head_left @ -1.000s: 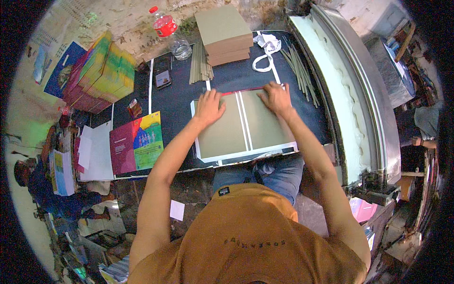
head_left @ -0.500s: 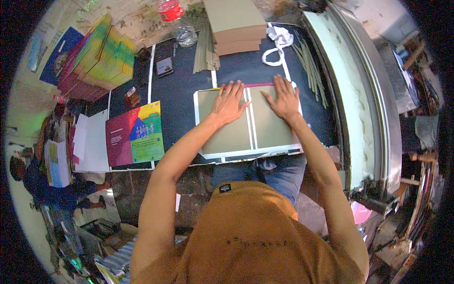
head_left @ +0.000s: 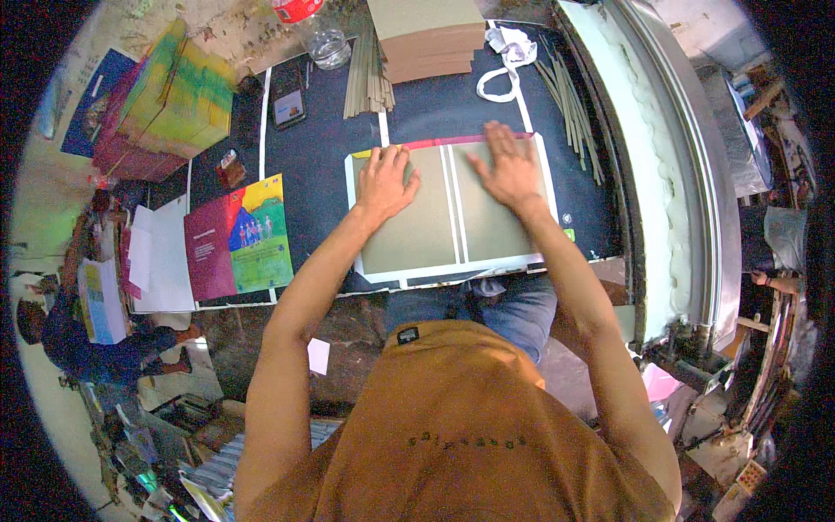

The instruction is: The person positions a cardboard piece onto a paper cover on a gluing machine, folds the edges over by hand, and presses them down.

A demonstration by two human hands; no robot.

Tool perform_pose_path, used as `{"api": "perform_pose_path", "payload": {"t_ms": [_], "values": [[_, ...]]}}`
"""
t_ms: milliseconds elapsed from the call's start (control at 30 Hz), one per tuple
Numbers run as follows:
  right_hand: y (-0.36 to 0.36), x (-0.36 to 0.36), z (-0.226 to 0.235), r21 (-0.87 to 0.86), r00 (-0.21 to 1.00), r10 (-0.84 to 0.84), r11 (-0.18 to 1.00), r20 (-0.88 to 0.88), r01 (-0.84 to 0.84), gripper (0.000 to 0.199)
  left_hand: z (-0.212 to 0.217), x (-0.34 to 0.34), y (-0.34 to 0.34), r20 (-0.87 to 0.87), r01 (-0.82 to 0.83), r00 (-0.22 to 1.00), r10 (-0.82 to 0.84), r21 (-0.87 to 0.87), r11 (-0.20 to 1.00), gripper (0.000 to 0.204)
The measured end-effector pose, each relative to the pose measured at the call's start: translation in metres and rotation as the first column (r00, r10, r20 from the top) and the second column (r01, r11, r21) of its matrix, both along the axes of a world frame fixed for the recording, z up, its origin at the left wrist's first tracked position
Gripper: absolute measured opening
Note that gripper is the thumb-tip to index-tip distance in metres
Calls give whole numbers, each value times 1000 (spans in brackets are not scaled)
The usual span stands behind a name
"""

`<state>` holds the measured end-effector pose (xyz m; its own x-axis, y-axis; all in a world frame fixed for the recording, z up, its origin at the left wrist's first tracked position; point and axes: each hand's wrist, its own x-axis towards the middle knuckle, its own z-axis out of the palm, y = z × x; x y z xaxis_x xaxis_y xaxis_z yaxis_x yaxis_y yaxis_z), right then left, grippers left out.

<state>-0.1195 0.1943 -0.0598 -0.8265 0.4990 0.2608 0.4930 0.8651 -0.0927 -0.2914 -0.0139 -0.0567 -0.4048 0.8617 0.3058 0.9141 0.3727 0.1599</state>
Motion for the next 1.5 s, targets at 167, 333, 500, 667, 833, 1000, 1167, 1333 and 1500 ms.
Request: {"api": "perform_pose_path", "payload": {"t_ms": [167,333,500,667,833,1000,1167,1333,1500], "values": [[4,14,14,-148,996,-53,987,72,63,73,22,11,54,26,-11,1000,13,-100,995,69],[14,18,-2,2,994,-109,994,-14,109,86,-13,38,62,126,137,983,-132,-35,990,84],[-1,0,-3,-52,980,-190,980,55,193,96,-9,-1,-28,-7,-180,983,183,-205,962,89],[-71,-50,-3,-113,998,15,994,64,-8,86,7,12,-24,-53,-274,962,269,-243,931,84],[-28,-10,0,-91,999,-38,995,39,41,74,8,9,-37,-117,-286,956,268,-190,939,79],[17,30,2,-31,980,-174,985,-100,171,63,21,12,-21,-171,-275,957,233,-288,918,80],[16,28,1,12,978,-142,989,-150,145,52,24,7,45,-11,-96,995,96,-83,992,90],[27,39,-7,33,983,-160,986,-92,164,45,-9,37,72,86,84,994,-75,-112,990,93],[25,35,-9,51,984,-128,989,-122,135,48,-18,-8,-38,-116,-196,977,180,-145,970,85]]}}
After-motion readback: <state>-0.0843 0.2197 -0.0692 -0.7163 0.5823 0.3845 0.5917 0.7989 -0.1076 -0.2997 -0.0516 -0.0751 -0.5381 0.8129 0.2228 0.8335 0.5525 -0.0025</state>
